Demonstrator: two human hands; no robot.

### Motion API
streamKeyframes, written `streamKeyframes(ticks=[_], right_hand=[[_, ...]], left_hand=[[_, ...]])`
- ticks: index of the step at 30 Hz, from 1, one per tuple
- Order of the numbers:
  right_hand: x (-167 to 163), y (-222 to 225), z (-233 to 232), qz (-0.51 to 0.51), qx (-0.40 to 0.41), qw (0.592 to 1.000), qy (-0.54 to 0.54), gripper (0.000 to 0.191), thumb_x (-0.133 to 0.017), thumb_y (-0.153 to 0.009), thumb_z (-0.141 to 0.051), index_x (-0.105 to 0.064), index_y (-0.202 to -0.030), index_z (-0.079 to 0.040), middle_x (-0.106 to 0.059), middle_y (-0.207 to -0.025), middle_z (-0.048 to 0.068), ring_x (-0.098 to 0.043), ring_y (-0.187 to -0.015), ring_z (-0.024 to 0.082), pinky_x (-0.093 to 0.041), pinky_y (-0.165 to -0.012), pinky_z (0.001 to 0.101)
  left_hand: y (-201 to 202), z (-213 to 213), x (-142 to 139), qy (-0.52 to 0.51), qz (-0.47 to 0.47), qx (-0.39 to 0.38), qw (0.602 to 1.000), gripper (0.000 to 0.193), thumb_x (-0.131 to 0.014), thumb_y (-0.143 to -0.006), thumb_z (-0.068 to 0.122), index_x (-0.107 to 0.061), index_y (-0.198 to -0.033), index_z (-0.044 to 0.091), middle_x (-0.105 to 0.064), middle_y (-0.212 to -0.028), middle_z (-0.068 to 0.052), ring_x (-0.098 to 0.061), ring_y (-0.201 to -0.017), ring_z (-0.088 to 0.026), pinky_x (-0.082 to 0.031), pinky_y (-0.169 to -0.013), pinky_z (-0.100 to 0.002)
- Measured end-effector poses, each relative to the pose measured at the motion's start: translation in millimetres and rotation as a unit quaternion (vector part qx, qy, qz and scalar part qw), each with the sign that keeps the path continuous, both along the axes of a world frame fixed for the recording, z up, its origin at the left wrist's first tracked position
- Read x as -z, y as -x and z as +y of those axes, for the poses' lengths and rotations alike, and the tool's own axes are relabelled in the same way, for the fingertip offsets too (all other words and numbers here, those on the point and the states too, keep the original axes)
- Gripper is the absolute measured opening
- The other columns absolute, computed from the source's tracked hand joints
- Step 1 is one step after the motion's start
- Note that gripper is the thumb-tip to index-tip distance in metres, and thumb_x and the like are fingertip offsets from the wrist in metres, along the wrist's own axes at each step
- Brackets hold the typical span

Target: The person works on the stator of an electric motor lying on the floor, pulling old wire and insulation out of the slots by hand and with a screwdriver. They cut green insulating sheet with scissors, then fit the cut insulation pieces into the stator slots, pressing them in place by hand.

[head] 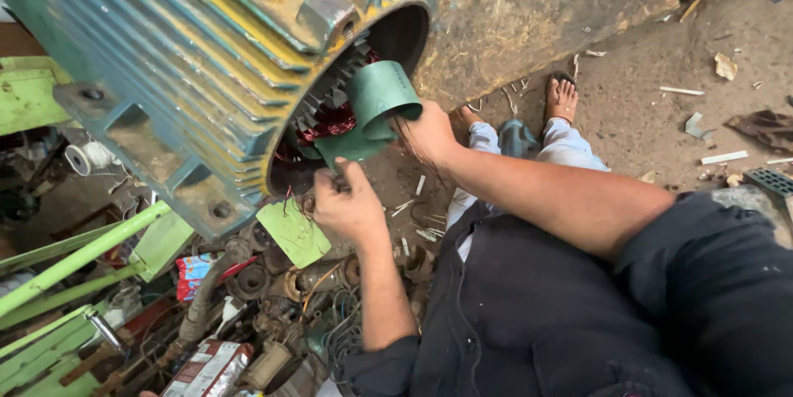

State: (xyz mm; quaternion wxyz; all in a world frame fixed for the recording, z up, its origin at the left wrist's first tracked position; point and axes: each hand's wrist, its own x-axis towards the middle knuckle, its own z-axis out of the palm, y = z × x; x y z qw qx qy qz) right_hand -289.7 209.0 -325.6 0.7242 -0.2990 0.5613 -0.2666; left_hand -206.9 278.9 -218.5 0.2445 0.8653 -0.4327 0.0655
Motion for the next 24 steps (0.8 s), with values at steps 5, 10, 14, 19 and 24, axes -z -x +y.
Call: streamKeyframes(ticks=[5, 10, 14, 19, 24], right_hand=[[5.3, -4.4, -4.7, -0.122, 0.056, 0.990, -0.044, 0.019, -0.063, -0.095, -0.014, -0.072, -0.096, 0.003, -0.072, -0.073, 0.014, -0.067, -0.055, 0.020, -0.052, -0.049, 0.0339], [21.3, -0.3, -5.0, -0.235, 0.110, 0.961, -0.092, 0.018, -0.054, -0.096, -0.002, -0.069, -0.103, 0.004, -0.074, -0.077, 0.014, -0.072, -0.058, 0.022, -0.056, -0.050, 0.0336], [18.2, -5.6, 1.3, -0.231, 0.114, 0.963, -0.072, 0.017, -0.058, -0.094, 0.002, -0.069, -0.106, 0.007, -0.075, -0.082, 0.016, -0.072, -0.063, 0.023, -0.056, -0.053, 0.0333], [-1.6, -14.4, 3.1, -0.195, 0.130, 0.966, -0.110, 0.017, -0.058, -0.097, -0.006, -0.068, -0.109, 0.002, -0.074, -0.086, 0.011, -0.072, -0.066, 0.018, -0.059, -0.056, 0.0300], [-7.3, -14.9, -6.3, -0.252, 0.112, 0.955, -0.107, 0.023, -0.067, -0.100, -0.017, -0.068, -0.111, 0.003, -0.074, -0.088, 0.008, -0.071, -0.068, 0.017, -0.057, -0.055, 0.0297]], left_hand=[[10.3, -4.9, -7.1, 0.007, 0.147, 0.018, 0.989, 0.028, -0.065, -0.100, 0.026, -0.065, -0.106, -0.001, -0.075, -0.078, -0.013, -0.076, -0.064, -0.021, -0.059, -0.060, -0.035], [18.1, -6.9, -11.0, 0.035, 0.044, 0.108, 0.993, 0.039, -0.066, -0.102, 0.022, -0.064, -0.129, -0.006, -0.073, -0.107, -0.022, -0.076, -0.087, -0.032, -0.060, -0.068, -0.038], [11.0, -8.3, -7.5, 0.036, 0.002, 0.134, 0.990, 0.033, -0.064, -0.105, 0.018, -0.067, -0.130, -0.003, -0.073, -0.108, -0.023, -0.075, -0.090, -0.035, -0.060, -0.074, -0.040], [-0.1, -9.0, -4.6, 0.044, -0.028, 0.101, 0.994, 0.032, -0.065, -0.106, 0.018, -0.069, -0.129, -0.002, -0.074, -0.109, -0.023, -0.075, -0.091, -0.036, -0.060, -0.078, -0.042], [-1.5, -10.6, -7.2, 0.023, -0.041, 0.093, 0.995, 0.034, -0.068, -0.104, 0.019, -0.069, -0.130, -0.002, -0.074, -0.112, -0.024, -0.074, -0.095, -0.040, -0.059, -0.080, -0.044]])
